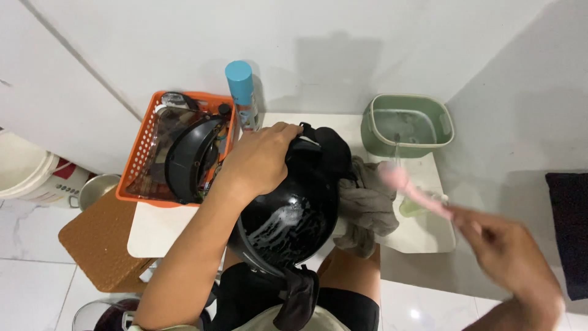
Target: The person scrubs a black motorcycle helmet with a pink toothbrush and soapy water. They hold the helmet with one hand while scrubbing the exterior surface with the other, occasionally dipping the brush into a nearby bucket of water.
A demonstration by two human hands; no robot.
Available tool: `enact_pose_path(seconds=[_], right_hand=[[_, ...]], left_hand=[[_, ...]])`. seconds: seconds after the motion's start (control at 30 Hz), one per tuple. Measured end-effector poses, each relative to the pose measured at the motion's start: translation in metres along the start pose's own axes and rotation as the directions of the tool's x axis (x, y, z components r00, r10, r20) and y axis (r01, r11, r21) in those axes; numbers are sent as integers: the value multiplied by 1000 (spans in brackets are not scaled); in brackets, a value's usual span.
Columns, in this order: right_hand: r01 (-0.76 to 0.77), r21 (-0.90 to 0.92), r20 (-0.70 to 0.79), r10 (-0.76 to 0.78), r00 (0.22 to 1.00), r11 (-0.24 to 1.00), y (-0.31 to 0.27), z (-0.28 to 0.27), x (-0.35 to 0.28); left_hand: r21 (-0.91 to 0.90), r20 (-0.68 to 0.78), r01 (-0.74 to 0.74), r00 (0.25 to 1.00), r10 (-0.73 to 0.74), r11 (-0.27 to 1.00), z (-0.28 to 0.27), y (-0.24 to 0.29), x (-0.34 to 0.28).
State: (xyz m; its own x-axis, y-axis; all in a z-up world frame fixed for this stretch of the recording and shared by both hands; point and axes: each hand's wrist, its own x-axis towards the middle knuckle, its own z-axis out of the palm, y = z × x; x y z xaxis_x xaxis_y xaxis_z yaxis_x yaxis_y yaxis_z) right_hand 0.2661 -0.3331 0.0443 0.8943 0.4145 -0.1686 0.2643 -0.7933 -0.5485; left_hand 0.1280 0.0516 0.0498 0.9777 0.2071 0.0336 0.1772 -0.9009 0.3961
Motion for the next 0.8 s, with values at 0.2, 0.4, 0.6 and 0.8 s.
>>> enact_pose_path(seconds=[0.2,0.4,0.6,0.8], right_hand=[[82,-202,294,-19,955,976,-22,54,-19],[400,-377,132,-379,916,835,-74,112,-12],[469,-230,384,-364,849,852,-94,136,-2],[448,-284,174,-414,893,847,-104,124,-4]], left_hand=[[54,-36,-33,999,35,998,6,3,0],[44,53,-58,997,56,997,-1,24,-11],[35,60,-55,997,53,998,8,25,-9],[5,52,-63,997,62,998,-5,30,-18]])
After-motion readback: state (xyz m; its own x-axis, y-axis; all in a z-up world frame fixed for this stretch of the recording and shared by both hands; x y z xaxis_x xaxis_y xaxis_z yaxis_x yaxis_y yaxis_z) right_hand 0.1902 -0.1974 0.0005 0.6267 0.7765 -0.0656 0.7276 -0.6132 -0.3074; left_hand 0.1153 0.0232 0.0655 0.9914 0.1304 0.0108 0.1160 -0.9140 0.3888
